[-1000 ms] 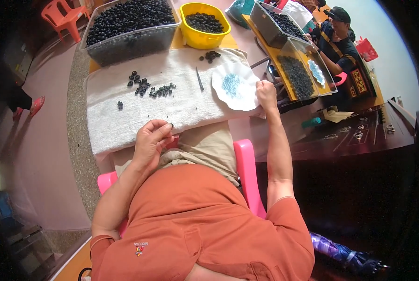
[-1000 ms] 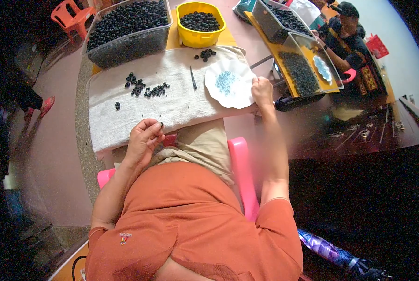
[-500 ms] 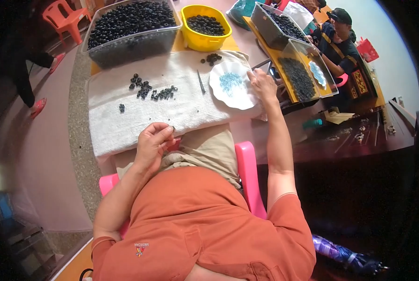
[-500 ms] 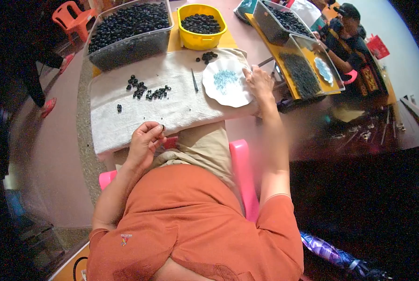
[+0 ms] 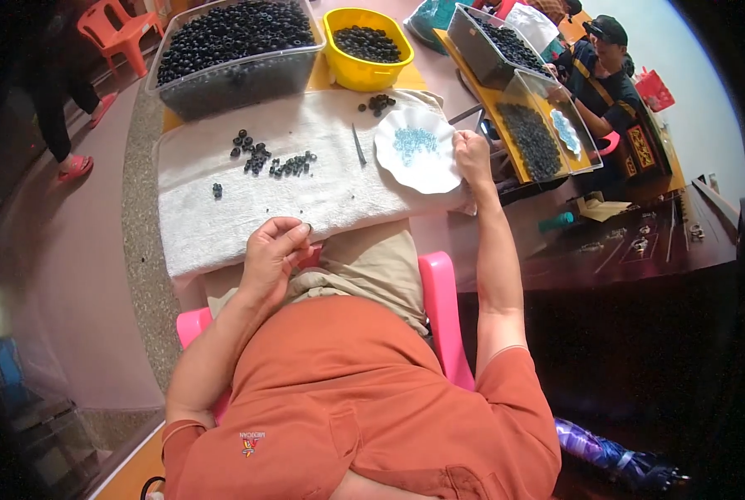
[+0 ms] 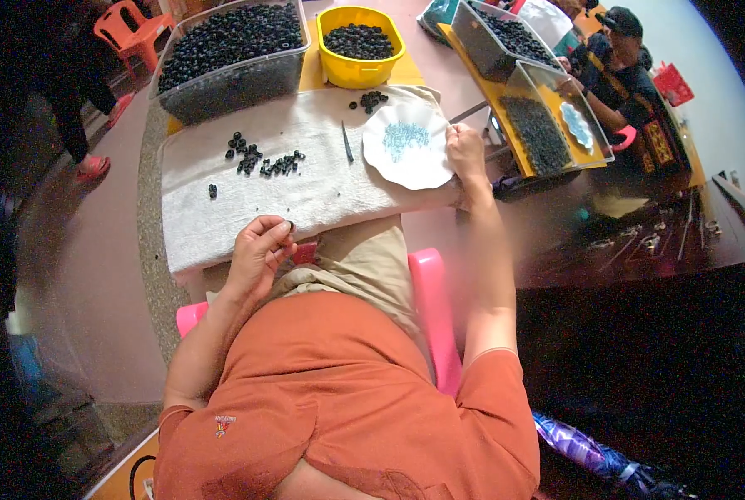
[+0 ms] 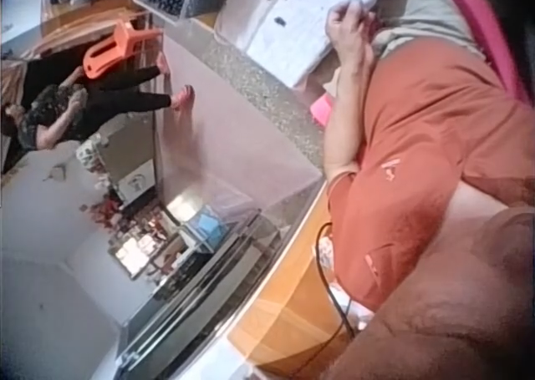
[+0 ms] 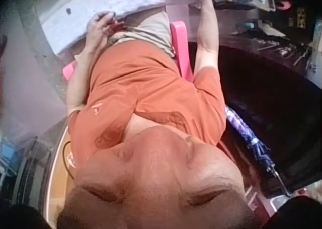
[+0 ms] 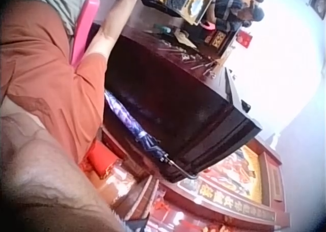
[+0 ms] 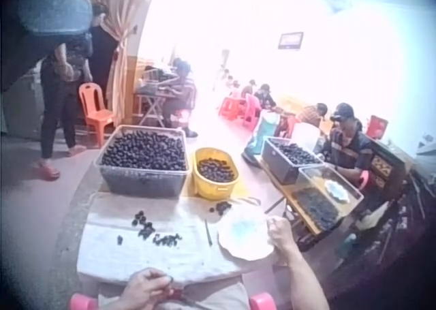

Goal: Assembling small black mechanical components by hand on a white cloth surface at a workbench.

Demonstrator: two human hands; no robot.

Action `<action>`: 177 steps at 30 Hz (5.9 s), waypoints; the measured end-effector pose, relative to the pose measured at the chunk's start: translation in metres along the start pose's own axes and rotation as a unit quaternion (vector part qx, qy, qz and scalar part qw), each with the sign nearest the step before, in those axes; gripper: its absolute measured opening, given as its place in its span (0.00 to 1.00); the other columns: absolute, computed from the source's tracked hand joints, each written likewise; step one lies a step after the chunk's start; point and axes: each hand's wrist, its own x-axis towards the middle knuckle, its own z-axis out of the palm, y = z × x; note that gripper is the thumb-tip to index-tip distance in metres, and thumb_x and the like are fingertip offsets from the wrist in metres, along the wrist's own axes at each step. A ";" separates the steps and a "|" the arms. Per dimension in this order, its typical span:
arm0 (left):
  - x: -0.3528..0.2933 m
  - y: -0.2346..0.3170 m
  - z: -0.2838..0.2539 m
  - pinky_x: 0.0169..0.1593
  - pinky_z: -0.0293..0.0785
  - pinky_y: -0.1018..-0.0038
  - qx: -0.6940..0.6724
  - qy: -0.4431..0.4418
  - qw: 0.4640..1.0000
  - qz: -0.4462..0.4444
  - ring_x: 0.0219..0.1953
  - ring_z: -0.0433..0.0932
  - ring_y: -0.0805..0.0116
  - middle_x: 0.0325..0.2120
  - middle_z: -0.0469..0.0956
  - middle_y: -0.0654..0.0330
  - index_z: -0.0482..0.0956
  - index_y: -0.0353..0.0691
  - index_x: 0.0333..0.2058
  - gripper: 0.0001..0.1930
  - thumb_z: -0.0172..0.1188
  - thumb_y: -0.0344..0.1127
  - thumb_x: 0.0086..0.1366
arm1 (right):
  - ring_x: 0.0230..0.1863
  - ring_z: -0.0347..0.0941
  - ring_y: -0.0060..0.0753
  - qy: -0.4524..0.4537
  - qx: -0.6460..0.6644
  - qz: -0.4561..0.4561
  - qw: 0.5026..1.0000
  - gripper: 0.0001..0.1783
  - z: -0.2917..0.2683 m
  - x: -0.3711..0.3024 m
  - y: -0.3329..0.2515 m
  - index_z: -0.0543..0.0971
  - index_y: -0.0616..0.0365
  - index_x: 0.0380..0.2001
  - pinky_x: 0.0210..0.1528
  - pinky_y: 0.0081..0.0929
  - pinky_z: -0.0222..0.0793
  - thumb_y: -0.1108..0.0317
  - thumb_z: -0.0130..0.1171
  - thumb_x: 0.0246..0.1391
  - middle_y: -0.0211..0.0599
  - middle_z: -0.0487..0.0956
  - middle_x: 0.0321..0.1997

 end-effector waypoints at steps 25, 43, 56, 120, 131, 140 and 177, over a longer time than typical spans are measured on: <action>-0.005 -0.007 0.009 0.33 0.72 0.82 0.183 -0.034 0.975 0.120 0.28 0.75 0.82 0.27 0.79 0.67 0.78 0.35 0.36 0.05 0.64 0.27 0.61 | 0.32 0.80 0.40 -0.158 -0.108 -0.171 0.966 0.10 -0.011 -0.045 -0.081 0.84 0.60 0.36 0.38 0.30 0.75 0.72 0.64 0.48 0.47 0.83 0.33; -0.006 -0.003 0.006 0.35 0.75 0.80 0.135 -0.039 0.987 0.084 0.28 0.77 0.78 0.28 0.79 0.64 0.78 0.36 0.36 0.06 0.64 0.28 0.62 | 0.32 0.79 0.53 -0.244 -0.191 -0.175 0.935 0.06 -0.003 -0.036 -0.099 0.83 0.61 0.25 0.38 0.38 0.74 0.74 0.60 0.42 0.53 0.80 0.28; -0.004 -0.003 0.004 0.35 0.75 0.80 0.121 -0.038 0.989 0.072 0.29 0.78 0.77 0.28 0.80 0.63 0.78 0.36 0.36 0.06 0.65 0.29 0.61 | 0.31 0.80 0.46 -0.180 -0.132 -0.179 0.958 0.10 -0.008 -0.044 -0.095 0.82 0.64 0.32 0.36 0.34 0.73 0.74 0.60 0.43 0.50 0.80 0.25; -0.001 0.031 -0.006 0.42 0.81 0.75 -0.093 -0.092 0.991 0.026 0.36 0.80 0.70 0.36 0.78 0.58 0.74 0.35 0.39 0.09 0.64 0.26 0.62 | 0.36 0.74 0.23 -0.349 0.351 -0.196 0.847 0.14 0.062 -0.135 -0.205 0.79 0.65 0.47 0.35 0.21 0.70 0.80 0.57 0.57 0.38 0.79 0.39; 0.000 0.027 -0.008 0.41 0.80 0.77 -0.080 -0.085 0.992 0.044 0.34 0.79 0.75 0.35 0.79 0.64 0.78 0.37 0.43 0.10 0.64 0.28 0.63 | 0.40 0.80 0.43 -0.274 -0.014 -0.321 0.906 0.14 0.120 -0.045 -0.239 0.83 0.62 0.40 0.42 0.34 0.74 0.63 0.63 0.54 0.44 0.81 0.38; 0.002 0.028 -0.010 0.38 0.80 0.78 -0.094 -0.069 0.992 0.055 0.31 0.80 0.75 0.33 0.79 0.64 0.78 0.37 0.41 0.09 0.64 0.27 0.62 | 0.48 0.76 0.53 -0.304 -0.087 -0.330 0.890 0.16 0.164 -0.026 -0.255 0.82 0.54 0.44 0.52 0.42 0.70 0.63 0.59 0.53 0.46 0.80 0.43; 0.000 0.028 -0.009 0.37 0.80 0.77 -0.079 -0.051 0.995 0.044 0.31 0.80 0.73 0.31 0.79 0.63 0.77 0.36 0.40 0.09 0.65 0.28 0.62 | 0.40 0.80 0.45 -0.297 -0.086 -0.297 0.903 0.17 0.166 -0.034 -0.251 0.83 0.53 0.41 0.44 0.36 0.74 0.67 0.57 0.46 0.43 0.83 0.35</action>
